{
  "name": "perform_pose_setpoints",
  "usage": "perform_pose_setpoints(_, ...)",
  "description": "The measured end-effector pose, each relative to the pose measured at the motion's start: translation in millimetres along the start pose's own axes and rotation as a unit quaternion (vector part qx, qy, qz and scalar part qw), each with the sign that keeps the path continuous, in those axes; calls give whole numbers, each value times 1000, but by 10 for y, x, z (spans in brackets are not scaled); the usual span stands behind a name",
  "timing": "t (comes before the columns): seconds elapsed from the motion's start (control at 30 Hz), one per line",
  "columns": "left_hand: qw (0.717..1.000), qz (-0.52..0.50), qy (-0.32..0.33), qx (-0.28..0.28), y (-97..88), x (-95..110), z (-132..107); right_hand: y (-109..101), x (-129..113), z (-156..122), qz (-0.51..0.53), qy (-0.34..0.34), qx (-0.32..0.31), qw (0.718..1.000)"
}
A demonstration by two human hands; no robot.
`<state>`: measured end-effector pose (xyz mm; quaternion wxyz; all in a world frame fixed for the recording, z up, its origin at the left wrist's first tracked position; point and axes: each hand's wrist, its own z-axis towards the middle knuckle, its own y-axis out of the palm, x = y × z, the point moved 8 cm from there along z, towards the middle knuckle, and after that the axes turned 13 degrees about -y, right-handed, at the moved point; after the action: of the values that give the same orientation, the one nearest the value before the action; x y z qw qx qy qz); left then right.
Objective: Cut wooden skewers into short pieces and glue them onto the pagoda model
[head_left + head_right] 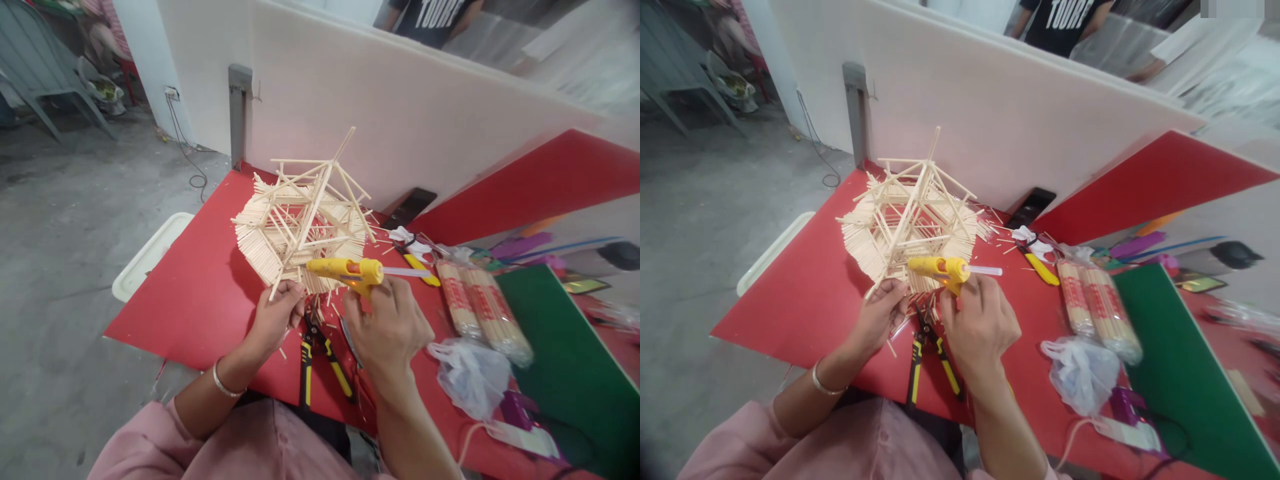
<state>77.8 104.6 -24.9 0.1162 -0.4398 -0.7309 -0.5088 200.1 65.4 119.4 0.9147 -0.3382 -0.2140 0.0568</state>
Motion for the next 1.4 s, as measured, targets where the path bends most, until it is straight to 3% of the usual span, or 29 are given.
perform_pose_setpoints(1.07, 1000, 3, 13, 8, -8, -56, 17, -32, -13, 74, -14, 0, -1, 1000)
perform_pose_setpoints(1.4, 998, 27, 33, 44, -34, -14, 12, -50, 17, 110, 0, -9, -9, 1000)
